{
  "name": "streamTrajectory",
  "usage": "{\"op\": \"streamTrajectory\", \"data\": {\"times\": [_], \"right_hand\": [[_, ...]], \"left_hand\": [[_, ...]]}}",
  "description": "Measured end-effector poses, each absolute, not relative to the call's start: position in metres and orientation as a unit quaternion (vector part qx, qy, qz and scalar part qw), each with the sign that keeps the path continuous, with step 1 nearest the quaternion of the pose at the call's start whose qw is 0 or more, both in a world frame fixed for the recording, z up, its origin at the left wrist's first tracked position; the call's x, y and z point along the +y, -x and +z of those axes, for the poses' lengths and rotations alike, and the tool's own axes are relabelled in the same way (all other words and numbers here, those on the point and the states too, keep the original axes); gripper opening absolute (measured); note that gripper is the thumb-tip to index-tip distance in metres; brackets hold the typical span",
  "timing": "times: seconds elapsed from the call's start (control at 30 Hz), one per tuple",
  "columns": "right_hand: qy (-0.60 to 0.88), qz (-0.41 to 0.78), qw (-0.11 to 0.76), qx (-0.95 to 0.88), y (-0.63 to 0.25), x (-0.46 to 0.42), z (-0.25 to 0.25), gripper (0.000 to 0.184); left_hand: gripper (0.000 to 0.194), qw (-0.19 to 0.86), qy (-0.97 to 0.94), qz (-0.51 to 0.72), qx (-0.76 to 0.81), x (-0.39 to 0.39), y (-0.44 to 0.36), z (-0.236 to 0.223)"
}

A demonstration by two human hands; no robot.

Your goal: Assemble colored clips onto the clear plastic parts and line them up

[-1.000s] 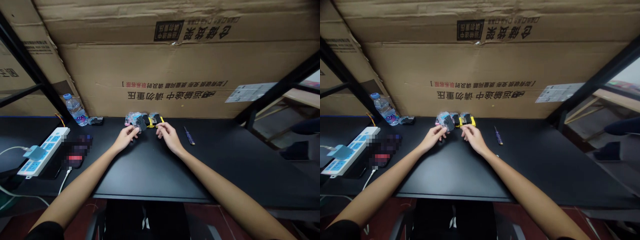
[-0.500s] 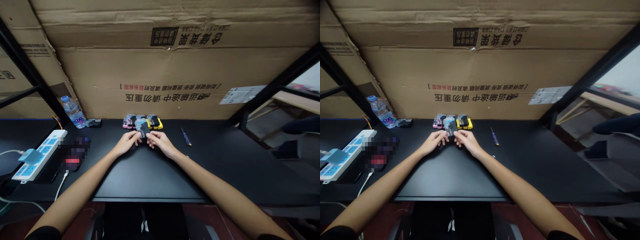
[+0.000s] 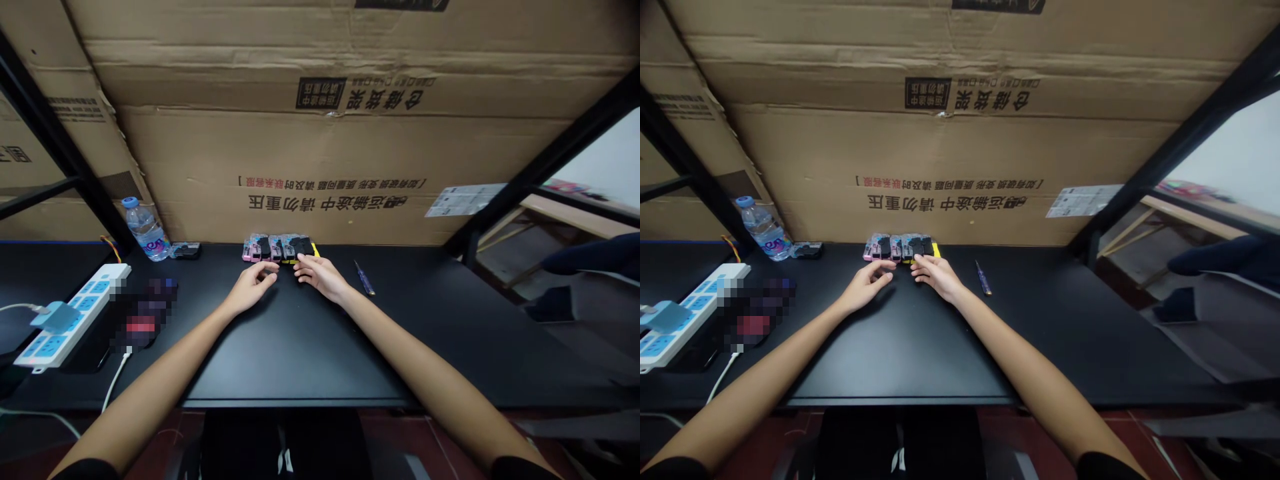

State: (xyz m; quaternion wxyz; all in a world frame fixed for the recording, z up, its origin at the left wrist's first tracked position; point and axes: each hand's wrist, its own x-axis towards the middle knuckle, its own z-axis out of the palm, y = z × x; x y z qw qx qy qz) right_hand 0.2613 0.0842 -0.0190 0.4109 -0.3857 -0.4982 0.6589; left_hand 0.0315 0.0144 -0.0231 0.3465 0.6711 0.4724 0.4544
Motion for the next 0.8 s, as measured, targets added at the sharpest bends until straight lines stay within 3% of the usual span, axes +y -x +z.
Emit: {"op": "streamTrajectory", "data": {"times": [0.23,0.63,0.8], "right_hand": [[0.401,0.647,0.407,-0.506,-0.260,0.087,-0.020,0.045],[0.407,0.623,0.425,-0.516,-0.254,0.083,-0.021,0.032],[0.428,0.480,0.439,-0.627,-0.273,0.090,-0.025,0.037]], "left_hand": [[0.040,0.287,-0.718,0.430,0.466,0.020,-0.030,-0.027],[0.042,0.298,-0.731,0.406,0.461,0.028,-0.031,-0.025],[0.030,0.288,-0.729,0.401,0.474,0.013,-0.026,-0.010]]}}
